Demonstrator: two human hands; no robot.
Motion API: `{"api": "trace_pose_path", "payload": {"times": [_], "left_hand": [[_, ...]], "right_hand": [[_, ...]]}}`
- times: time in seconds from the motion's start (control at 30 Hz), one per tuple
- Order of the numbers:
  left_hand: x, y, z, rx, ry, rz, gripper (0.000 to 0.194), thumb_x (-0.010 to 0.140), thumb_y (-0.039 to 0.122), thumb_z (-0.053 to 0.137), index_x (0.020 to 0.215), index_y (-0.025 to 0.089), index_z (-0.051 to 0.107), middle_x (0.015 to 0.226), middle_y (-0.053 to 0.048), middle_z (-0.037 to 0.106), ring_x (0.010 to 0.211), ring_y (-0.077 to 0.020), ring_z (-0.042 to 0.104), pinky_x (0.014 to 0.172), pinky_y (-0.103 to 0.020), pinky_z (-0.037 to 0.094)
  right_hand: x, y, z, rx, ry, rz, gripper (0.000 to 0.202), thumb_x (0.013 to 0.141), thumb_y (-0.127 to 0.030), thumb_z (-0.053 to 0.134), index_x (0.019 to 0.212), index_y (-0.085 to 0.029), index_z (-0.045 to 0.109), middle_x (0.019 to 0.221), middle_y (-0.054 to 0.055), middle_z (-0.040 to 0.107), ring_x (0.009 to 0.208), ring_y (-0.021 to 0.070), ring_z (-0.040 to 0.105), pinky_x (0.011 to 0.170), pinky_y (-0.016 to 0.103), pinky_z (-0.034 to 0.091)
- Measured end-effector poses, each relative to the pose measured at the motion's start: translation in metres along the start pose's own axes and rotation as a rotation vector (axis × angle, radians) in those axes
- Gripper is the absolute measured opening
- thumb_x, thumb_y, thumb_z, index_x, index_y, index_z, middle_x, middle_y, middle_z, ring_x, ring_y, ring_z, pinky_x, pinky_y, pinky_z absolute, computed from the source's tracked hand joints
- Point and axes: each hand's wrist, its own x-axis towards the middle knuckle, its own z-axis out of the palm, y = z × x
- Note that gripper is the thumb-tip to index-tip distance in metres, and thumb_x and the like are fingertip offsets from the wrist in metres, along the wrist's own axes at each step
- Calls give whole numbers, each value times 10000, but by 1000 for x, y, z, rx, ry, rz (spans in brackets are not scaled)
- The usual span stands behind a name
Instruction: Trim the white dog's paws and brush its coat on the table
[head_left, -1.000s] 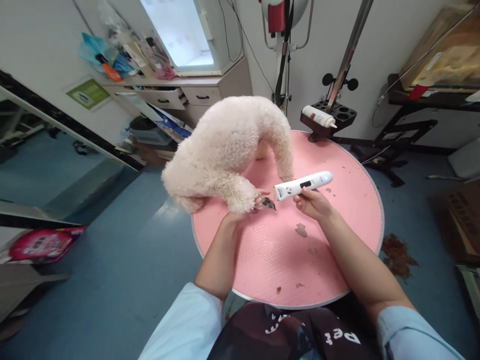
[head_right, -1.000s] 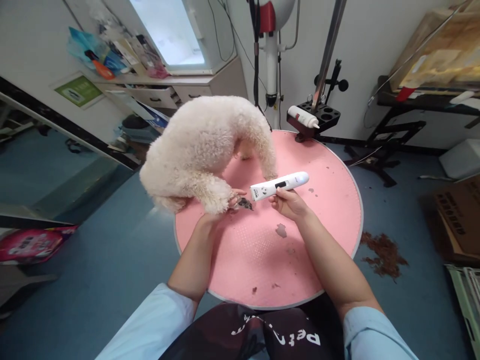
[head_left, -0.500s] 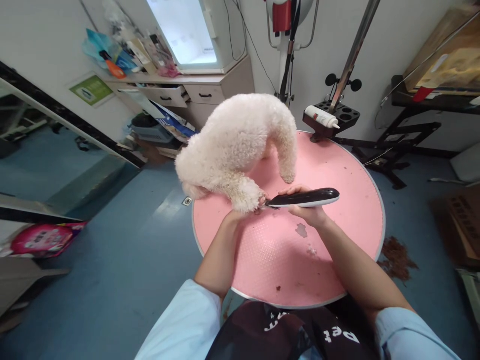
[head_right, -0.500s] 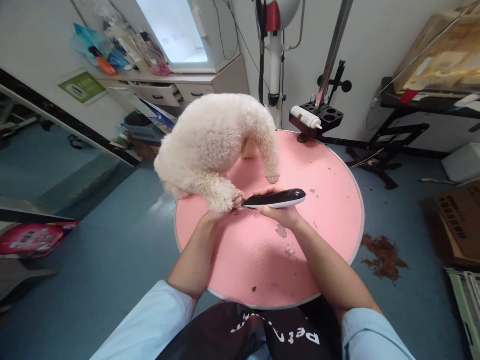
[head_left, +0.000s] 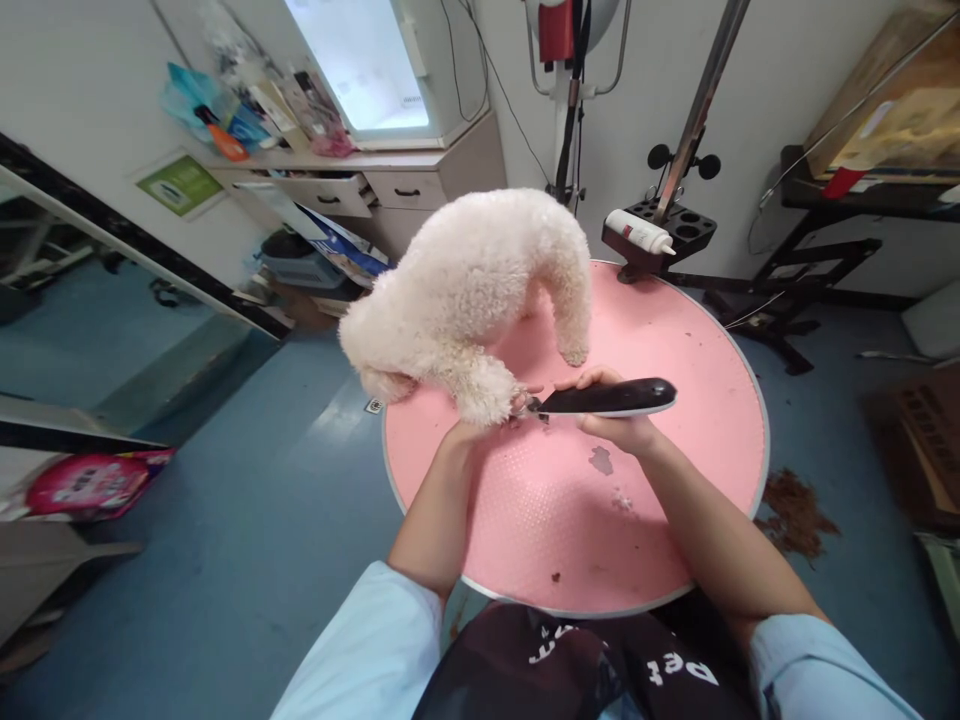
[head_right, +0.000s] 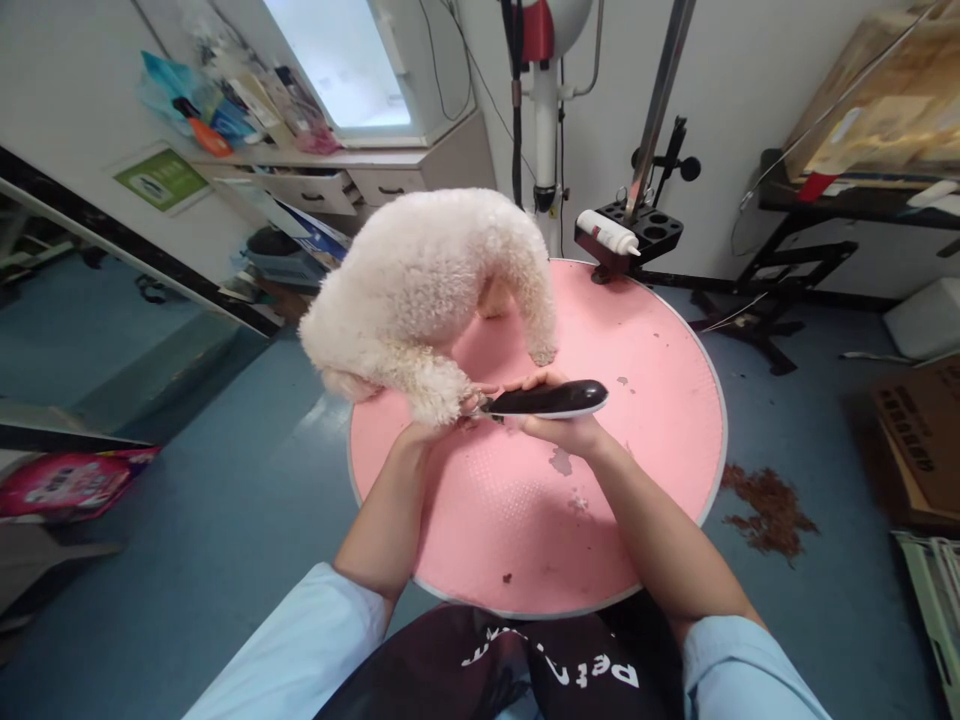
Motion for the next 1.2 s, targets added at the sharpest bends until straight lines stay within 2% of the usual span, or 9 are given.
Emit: {"api": "trace_pose_path", "payload": {"times": [0.1,0.23,0.4,0.6,0.73,0.8,0.9,0.97,1.2], "left_hand": [[0,-1,-1,29,-2,23,603,756,612,740,1086,109,701,736,-22,601,513,-67,416,474,-228,273],[0,1,1,106,-1,31,462,796,592,707,924,148,688,625,8,549,480,-80,407,460,-221,265],[1,8,7,150,18,65,407,781,574,697,790,173,632,583,17,524,473,-87,413,462,-229,280],[1,18,15,79,55,65,413,731,533,721,639,178,531,500,35,463,448,-78,385,457,-238,262],[1,19,16,15,88,72,439,703,558,750,677,175,539,519,37,477,449,-79,395,455,-237,277],[0,18,15,23,80,65,447,693,568,762,695,170,558,541,30,497,458,-79,404,453,-234,275],[-1,16,15,53,74,40,460,691,583,769,700,168,570,571,22,523,461,-71,399,448,-230,261],[-2,16,16,73,68,58,478,704,614,756,722,168,587,586,21,531,462,-68,396,450,-229,263],[-7,23,19,91,6,63,452,700,576,778,708,171,579,557,20,514,473,-79,422,465,-233,289]], "right_hand": [[1,3,2,-8,-72,49,430,748,-465,860,984,-252,570,1079,68,743,1048,237,727,948,449,584],[0,2,0,-7,-14,16,424,756,-458,854,1001,-259,572,1106,70,736,1049,235,723,958,451,575],[-3,1,9,-93,3,45,412,745,-459,854,969,-257,574,1048,69,730,1027,243,719,921,444,586],[-9,0,24,-181,34,4,342,780,-331,819,1010,-261,576,1112,67,725,1040,233,715,930,424,571],[-8,-8,17,-156,-71,53,348,791,-317,809,1035,-263,566,1212,82,710,1035,230,714,899,418,577],[-6,-8,10,-144,-95,93,396,756,-361,844,1017,-257,564,1131,74,731,964,227,721,853,408,585],[-2,0,2,-97,64,96,492,717,-449,871,1010,-264,521,960,38,751,898,221,723,848,418,585],[0,7,0,-66,144,71,498,735,-489,850,1019,-269,504,998,46,761,938,225,725,899,438,576],[4,8,-6,-33,11,48,463,752,-500,840,1019,-259,549,1112,81,764,1012,236,732,905,429,586]]}}
